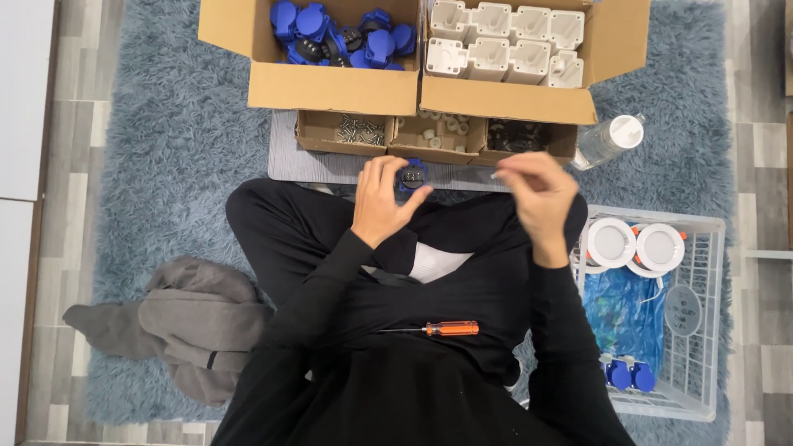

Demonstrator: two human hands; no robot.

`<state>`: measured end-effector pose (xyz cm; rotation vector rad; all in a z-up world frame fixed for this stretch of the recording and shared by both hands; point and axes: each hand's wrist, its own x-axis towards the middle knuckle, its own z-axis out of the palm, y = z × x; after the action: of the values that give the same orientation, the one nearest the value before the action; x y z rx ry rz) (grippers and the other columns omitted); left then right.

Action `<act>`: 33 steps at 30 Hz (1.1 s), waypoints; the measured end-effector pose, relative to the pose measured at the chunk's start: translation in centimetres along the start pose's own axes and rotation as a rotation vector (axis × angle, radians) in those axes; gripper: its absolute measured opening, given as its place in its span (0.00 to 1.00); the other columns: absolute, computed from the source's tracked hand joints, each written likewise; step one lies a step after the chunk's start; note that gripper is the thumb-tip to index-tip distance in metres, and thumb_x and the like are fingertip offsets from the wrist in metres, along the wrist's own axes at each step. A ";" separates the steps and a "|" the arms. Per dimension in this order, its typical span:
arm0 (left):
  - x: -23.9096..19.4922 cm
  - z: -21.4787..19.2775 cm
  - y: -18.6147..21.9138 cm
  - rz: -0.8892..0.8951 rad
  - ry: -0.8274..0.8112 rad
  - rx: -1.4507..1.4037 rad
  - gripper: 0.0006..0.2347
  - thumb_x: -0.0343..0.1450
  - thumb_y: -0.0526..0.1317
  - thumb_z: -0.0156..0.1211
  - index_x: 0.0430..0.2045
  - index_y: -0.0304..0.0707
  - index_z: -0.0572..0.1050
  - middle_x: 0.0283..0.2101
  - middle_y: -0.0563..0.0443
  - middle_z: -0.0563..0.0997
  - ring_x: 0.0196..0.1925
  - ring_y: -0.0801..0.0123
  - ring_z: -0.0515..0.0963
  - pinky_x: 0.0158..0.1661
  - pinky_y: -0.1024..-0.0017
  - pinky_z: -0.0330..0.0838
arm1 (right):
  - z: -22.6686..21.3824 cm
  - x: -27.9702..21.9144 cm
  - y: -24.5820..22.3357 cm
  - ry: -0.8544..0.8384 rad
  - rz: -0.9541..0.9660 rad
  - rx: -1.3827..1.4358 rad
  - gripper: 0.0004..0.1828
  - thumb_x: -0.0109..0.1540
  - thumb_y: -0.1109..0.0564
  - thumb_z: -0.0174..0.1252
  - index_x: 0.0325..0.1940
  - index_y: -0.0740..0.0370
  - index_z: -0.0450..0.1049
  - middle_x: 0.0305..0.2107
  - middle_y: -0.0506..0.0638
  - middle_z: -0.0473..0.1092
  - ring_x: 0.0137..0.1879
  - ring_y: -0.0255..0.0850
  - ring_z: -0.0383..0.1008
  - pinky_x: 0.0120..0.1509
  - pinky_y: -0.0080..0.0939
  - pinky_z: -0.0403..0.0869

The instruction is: Applying small blue stickers to plastic electrical components and using a screwdriver to adjust parts.

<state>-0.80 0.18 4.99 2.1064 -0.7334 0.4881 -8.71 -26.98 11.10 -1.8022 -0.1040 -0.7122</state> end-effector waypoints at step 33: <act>-0.4 -1.5 -3.4 0.210 0.018 -0.352 0.03 0.73 0.29 0.74 0.36 0.36 0.89 0.43 0.48 0.88 0.41 0.58 0.88 0.41 0.67 0.84 | 9.2 -4.0 4.2 -0.227 -0.230 -0.102 0.04 0.67 0.70 0.70 0.45 0.69 0.85 0.45 0.58 0.82 0.48 0.56 0.85 0.52 0.51 0.82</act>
<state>1.00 3.18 3.59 1.7053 -0.9610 0.4526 -6.45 -19.16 3.84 -1.9848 -0.4393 -0.6806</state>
